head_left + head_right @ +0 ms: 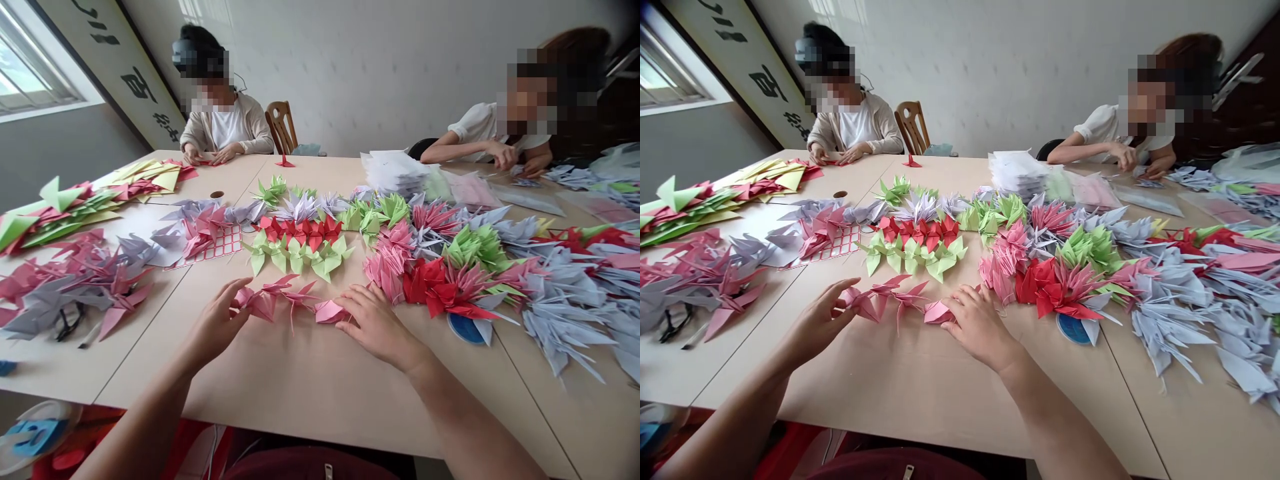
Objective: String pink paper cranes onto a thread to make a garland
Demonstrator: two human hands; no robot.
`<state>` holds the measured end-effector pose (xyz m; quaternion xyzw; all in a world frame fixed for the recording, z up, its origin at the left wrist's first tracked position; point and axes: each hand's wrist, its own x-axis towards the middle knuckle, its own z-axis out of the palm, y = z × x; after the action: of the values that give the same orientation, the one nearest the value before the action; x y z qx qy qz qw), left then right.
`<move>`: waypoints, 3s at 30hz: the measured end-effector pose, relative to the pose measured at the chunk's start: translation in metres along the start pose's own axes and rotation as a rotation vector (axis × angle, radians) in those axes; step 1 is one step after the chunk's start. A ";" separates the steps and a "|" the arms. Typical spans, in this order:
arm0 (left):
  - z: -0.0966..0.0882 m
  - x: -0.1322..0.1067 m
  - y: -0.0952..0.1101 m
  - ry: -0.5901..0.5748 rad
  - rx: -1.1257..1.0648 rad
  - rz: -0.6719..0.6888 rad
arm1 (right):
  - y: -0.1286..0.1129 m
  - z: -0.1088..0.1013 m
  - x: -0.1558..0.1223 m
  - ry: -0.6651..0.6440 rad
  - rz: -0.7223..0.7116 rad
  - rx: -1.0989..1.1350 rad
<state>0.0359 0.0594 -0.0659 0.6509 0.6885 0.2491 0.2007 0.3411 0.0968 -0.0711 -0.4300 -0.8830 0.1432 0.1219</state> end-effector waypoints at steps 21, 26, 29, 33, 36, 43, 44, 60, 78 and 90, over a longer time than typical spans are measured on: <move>-0.012 0.006 -0.027 0.056 0.248 -0.037 | 0.014 -0.011 -0.001 0.151 -0.050 0.055; -0.015 0.007 -0.023 0.062 0.185 -0.052 | 0.020 -0.023 -0.007 0.098 0.008 0.090; -0.013 0.008 -0.021 0.006 0.152 -0.090 | 0.019 -0.025 -0.008 0.036 0.041 0.115; -0.011 0.009 -0.024 -0.031 0.179 -0.062 | 0.016 -0.023 -0.007 -0.010 0.061 0.147; -0.012 0.010 -0.028 0.018 0.158 -0.109 | 0.015 -0.021 -0.007 0.000 0.032 0.150; -0.017 0.012 -0.034 0.089 -0.081 -0.129 | 0.016 -0.021 -0.008 0.018 0.035 0.169; -0.017 0.012 -0.035 0.088 -0.067 -0.132 | 0.017 -0.022 -0.009 0.018 0.037 0.166; 0.013 -0.009 0.045 0.089 0.005 0.149 | 0.023 -0.025 -0.011 -0.047 0.203 0.118; 0.040 0.023 0.109 -0.403 0.001 0.340 | 0.002 -0.004 -0.001 0.422 0.013 0.315; 0.060 0.025 0.089 -0.482 -0.728 -0.092 | -0.001 -0.008 0.000 0.500 0.147 1.107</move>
<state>0.1410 0.0914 -0.0588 0.5461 0.5176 0.3073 0.5826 0.3431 0.0973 -0.0634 -0.3830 -0.5902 0.4835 0.5208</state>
